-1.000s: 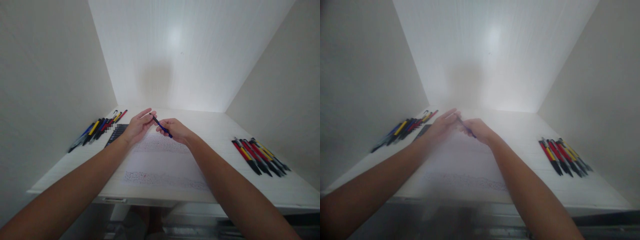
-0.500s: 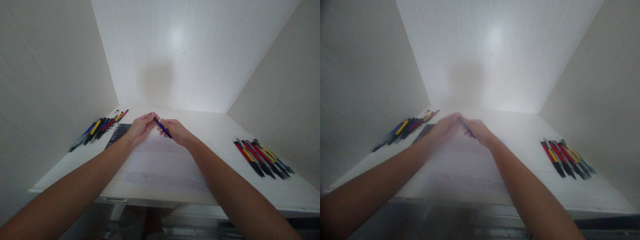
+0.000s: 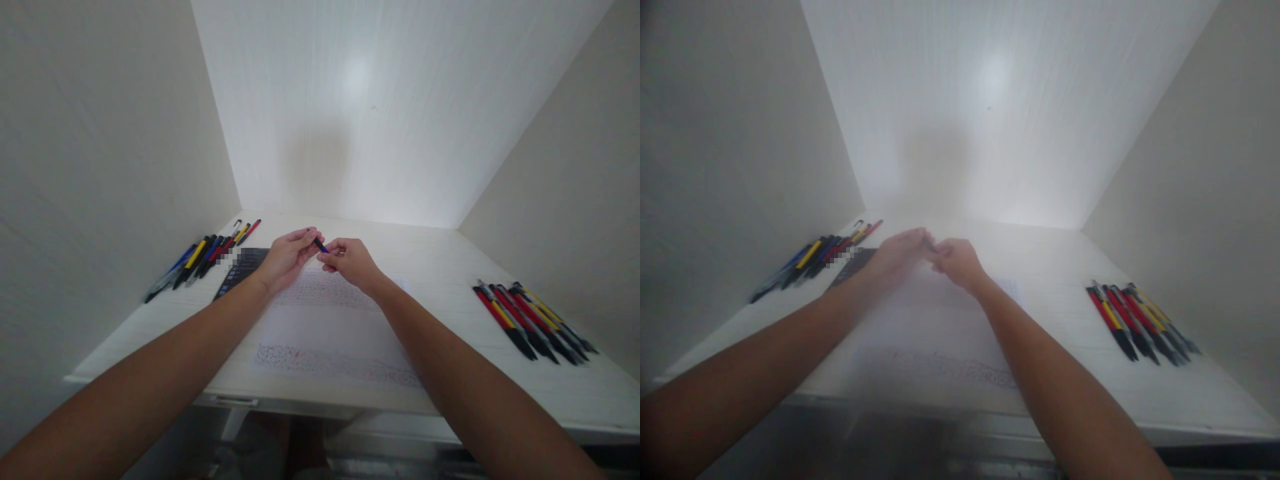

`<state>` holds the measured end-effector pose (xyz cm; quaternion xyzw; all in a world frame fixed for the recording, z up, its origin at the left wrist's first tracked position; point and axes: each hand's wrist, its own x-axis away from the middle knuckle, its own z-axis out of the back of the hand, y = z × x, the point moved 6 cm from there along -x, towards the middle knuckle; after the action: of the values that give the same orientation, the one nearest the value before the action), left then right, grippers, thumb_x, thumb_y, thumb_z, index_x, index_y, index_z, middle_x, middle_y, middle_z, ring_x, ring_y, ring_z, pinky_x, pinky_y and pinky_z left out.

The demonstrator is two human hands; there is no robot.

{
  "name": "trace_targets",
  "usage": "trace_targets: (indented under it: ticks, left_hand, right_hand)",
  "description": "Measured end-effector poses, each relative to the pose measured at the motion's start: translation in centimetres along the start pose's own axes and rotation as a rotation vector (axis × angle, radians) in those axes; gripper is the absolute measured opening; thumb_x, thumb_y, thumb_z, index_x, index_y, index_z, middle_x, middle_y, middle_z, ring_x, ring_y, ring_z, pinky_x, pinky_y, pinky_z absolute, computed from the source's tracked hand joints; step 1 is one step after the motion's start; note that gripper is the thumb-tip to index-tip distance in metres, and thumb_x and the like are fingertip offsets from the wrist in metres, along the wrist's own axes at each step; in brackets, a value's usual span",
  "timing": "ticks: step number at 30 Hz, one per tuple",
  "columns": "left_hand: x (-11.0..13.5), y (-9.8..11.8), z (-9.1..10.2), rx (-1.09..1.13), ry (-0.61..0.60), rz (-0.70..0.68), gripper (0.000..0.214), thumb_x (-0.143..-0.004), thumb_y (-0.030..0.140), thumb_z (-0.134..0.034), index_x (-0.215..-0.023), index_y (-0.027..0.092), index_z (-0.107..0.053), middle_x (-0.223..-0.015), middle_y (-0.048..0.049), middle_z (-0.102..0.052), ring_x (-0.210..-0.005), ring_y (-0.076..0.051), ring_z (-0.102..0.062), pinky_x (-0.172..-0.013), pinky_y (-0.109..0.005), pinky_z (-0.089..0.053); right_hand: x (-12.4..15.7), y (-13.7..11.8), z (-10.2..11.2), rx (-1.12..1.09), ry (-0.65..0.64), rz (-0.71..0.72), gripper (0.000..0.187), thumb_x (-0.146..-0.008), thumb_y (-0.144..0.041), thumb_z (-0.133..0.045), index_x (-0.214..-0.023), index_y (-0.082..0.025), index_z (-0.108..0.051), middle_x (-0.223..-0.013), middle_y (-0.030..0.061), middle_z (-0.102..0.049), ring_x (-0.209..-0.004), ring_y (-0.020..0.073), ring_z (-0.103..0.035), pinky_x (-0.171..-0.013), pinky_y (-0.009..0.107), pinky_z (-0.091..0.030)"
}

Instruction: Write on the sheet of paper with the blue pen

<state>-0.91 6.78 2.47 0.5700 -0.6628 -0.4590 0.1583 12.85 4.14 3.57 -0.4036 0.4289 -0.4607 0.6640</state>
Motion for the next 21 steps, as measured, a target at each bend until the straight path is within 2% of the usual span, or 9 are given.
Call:
trace_targets:
  ticks: [4,6,8,10,13,15,18,21]
  left_hand:
    - [0.1,0.4,-0.8,-0.041,-0.13,-0.009,0.022,-0.085,0.027,-0.079,-0.092,0.008,-0.071,-0.096,-0.0116,-0.062,-0.089,-0.019,-0.058,-0.081,-0.028,-0.048]
    - [0.1,0.5,-0.8,-0.082,-0.123,-0.011,0.023,-0.085,0.029,-0.079,-0.092,0.009,-0.072,-0.096,-0.0116,-0.063,-0.088,-0.018,-0.058,-0.079,-0.027,-0.048]
    - [0.2,0.5,-0.3,-0.139,-0.024,-0.033,0.023,-0.082,0.028,-0.081,-0.09,0.008,-0.073,-0.096,-0.0121,-0.064,-0.086,-0.018,-0.059,-0.079,-0.027,-0.048]
    - [0.3,0.4,0.4,-0.184,0.085,-0.051,0.022,-0.08,0.026,-0.083,-0.089,0.008,-0.074,-0.095,-0.0128,-0.065,-0.086,-0.018,-0.059,-0.08,-0.028,-0.048]
    - [0.3,0.3,0.5,-0.199,0.113,-0.06,0.023,-0.079,0.026,-0.084,-0.089,0.008,-0.074,-0.095,-0.013,-0.066,-0.085,-0.017,-0.059,-0.081,-0.027,-0.048]
    - [0.3,0.8,-0.2,-0.191,0.038,-0.062,0.024,-0.081,0.028,-0.083,-0.088,0.007,-0.073,-0.094,-0.0122,-0.065,-0.085,-0.017,-0.059,-0.08,-0.026,-0.048]
    - [0.4,1.7,-1.5,-0.172,-0.103,-0.048,0.027,-0.083,0.032,-0.081,-0.088,0.008,-0.071,-0.093,-0.0106,-0.063,-0.084,-0.016,-0.058,-0.079,-0.025,-0.047]
    - [0.6,2.3,-2.3,-0.153,-0.17,-0.003,0.031,-0.081,0.035,-0.084,-0.088,0.009,-0.07,-0.093,-0.0101,-0.063,-0.084,-0.017,-0.058,-0.079,-0.025,-0.047]
  right_hand:
    - [0.4,0.3,-1.1,-0.236,-0.183,-0.123,0.023,-0.087,-0.032,-0.058,-0.072,-0.016,-0.066,-0.074,0.0074,-0.069,-0.063,0.014,-0.063,-0.061,0.03,-0.051]
    - [0.5,0.1,-1.2,-0.279,-0.182,-0.118,0.021,-0.087,-0.032,-0.058,-0.078,-0.016,-0.067,-0.084,0.0091,-0.071,-0.068,0.0151,-0.066,-0.064,0.031,-0.052]
    - [0.3,-0.2,-0.6,-0.123,-0.091,-0.033,0.015,-0.084,-0.029,-0.063,-0.084,-0.016,-0.069,-0.088,0.0093,-0.073,-0.071,0.0159,-0.067,-0.066,0.031,-0.052]
    - [0.1,-0.6,-0.2,0.126,-0.002,0.084,0.011,-0.081,-0.025,-0.063,-0.083,-0.016,-0.069,-0.082,0.008,-0.072,-0.071,0.016,-0.066,-0.065,0.03,-0.049]
    - [0.0,-0.8,-0.2,0.287,0.008,0.158,0.014,-0.084,-0.022,-0.056,-0.077,-0.016,-0.067,-0.075,0.0069,-0.07,-0.067,0.015,-0.063,-0.065,0.031,-0.046]
    - [0.1,-0.7,-0.4,0.191,-0.063,0.112,0.018,-0.086,-0.024,-0.055,-0.075,-0.016,-0.066,-0.074,0.007,-0.068,-0.064,0.0143,-0.06,-0.064,0.031,-0.045]
    - [0.6,-1.1,-0.9,-0.106,-0.213,0.001,0.019,-0.088,-0.025,-0.055,-0.074,-0.016,-0.063,-0.07,0.0055,-0.063,-0.061,0.0131,-0.055,-0.058,0.03,-0.042]
    - [1.6,-2.0,-1.4,-0.388,-0.354,-0.104,0.018,-0.088,-0.023,-0.055,-0.072,-0.015,-0.059,-0.068,0.0025,-0.055,-0.058,0.0107,-0.048,-0.054,0.027,-0.037]
